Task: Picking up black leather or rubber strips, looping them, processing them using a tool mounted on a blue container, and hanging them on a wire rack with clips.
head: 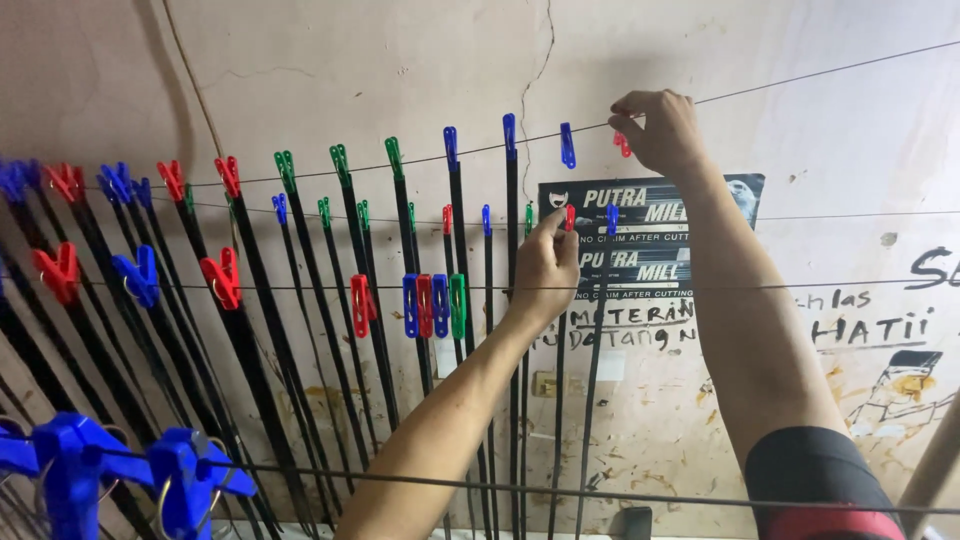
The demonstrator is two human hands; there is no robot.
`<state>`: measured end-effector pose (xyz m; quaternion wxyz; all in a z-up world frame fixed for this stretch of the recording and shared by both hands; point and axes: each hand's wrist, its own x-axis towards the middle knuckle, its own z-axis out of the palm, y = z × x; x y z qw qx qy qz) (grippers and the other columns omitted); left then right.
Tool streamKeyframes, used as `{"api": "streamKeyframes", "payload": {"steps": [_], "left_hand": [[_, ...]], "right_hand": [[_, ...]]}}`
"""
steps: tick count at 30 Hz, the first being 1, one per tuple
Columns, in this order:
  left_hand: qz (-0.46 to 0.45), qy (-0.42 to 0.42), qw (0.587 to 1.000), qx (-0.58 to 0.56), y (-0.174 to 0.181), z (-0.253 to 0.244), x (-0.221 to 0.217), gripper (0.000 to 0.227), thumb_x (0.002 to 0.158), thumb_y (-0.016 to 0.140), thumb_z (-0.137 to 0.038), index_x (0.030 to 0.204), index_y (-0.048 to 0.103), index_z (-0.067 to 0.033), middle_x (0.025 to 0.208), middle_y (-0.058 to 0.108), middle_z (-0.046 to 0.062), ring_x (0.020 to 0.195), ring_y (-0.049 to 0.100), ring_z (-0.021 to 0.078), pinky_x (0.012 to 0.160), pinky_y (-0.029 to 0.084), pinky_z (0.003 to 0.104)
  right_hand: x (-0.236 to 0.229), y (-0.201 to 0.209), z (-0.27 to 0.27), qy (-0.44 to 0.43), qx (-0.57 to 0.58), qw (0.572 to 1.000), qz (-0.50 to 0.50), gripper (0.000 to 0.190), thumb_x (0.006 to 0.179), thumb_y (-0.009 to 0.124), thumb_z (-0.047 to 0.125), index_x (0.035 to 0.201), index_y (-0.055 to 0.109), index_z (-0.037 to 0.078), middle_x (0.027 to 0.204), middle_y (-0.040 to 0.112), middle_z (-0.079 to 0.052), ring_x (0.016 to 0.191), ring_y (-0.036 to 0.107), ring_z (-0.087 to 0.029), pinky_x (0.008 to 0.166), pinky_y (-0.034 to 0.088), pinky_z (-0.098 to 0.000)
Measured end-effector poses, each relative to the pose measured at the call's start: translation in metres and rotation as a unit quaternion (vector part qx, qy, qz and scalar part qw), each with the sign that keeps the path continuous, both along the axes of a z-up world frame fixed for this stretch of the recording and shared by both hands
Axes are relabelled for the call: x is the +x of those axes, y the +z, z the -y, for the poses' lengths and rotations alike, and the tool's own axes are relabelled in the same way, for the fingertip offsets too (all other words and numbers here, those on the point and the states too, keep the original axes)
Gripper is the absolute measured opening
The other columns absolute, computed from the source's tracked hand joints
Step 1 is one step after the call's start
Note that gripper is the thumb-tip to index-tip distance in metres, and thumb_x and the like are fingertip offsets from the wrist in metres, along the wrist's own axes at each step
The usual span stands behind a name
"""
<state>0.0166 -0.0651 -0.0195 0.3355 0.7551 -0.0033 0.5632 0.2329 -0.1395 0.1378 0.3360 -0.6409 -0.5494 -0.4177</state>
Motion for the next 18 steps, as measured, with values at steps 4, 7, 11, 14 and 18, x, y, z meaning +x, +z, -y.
{"api": "streamKeyframes", "payload": {"steps": [4, 7, 11, 14, 18], "left_hand": [[-0.015, 0.001, 1.000, -0.005, -0.005, 0.004, 0.000, 0.048, 0.102, 0.050, -0.025, 0.142, 0.055, 0.0014, 0.083, 0.066, 0.006, 0.075, 0.062, 0.0201, 0.075, 0.055, 0.036], [-0.002, -0.003, 1.000, 0.001, -0.009, 0.010, -0.005, 0.047, 0.102, 0.053, -0.024, 0.141, 0.055, 0.0014, 0.091, 0.067, 0.009, 0.080, 0.064, 0.0211, 0.076, 0.056, 0.036], [-0.023, 0.006, 1.000, -0.009, -0.020, 0.026, -0.028, 0.046, 0.102, 0.052, -0.026, 0.140, 0.057, -0.0010, 0.092, 0.068, 0.008, 0.075, 0.063, 0.0183, 0.071, 0.054, 0.034], [-0.028, 0.008, 1.000, 0.007, -0.038, 0.033, -0.050, 0.040, 0.101, 0.056, -0.019, 0.137, 0.060, 0.0002, 0.095, 0.071, 0.015, 0.082, 0.071, 0.0264, 0.070, 0.060, 0.035], [-0.033, 0.001, 0.999, 0.027, -0.067, 0.048, -0.082, 0.040, 0.100, 0.060, -0.017, 0.137, 0.061, -0.0003, 0.095, 0.071, 0.018, 0.080, 0.074, 0.0311, 0.060, 0.061, 0.036]], "right_hand": [[-0.003, -0.003, 0.007, -0.010, 0.007, 1.000, -0.001, 0.025, 0.102, 0.071, 0.025, 0.121, 0.077, 0.011, 0.114, 0.078, -0.004, 0.108, 0.065, -0.032, 0.095, 0.042, -0.0487], [-0.016, -0.012, 0.014, 0.030, 0.045, 0.998, -0.014, 0.036, 0.103, 0.068, 0.024, 0.135, 0.068, 0.006, 0.130, 0.069, -0.016, 0.129, 0.050, -0.035, 0.105, 0.035, -0.0532], [-0.040, -0.042, 0.023, 0.076, 0.133, 0.987, 0.058, 0.029, 0.105, 0.067, 0.011, 0.131, 0.068, -0.003, 0.134, 0.066, -0.024, 0.130, 0.050, -0.041, 0.107, 0.039, -0.0573], [-0.061, -0.083, 0.032, 0.095, 0.148, 0.983, 0.050, 0.027, 0.103, 0.070, 0.009, 0.128, 0.070, -0.002, 0.131, 0.065, -0.025, 0.128, 0.052, -0.046, 0.106, 0.041, -0.0597], [-0.083, -0.153, 0.051, 0.131, 0.150, 0.980, -0.019, 0.024, 0.104, 0.072, 0.017, 0.126, 0.072, 0.008, 0.127, 0.065, -0.014, 0.127, 0.055, -0.038, 0.109, 0.040, -0.0537]]}}
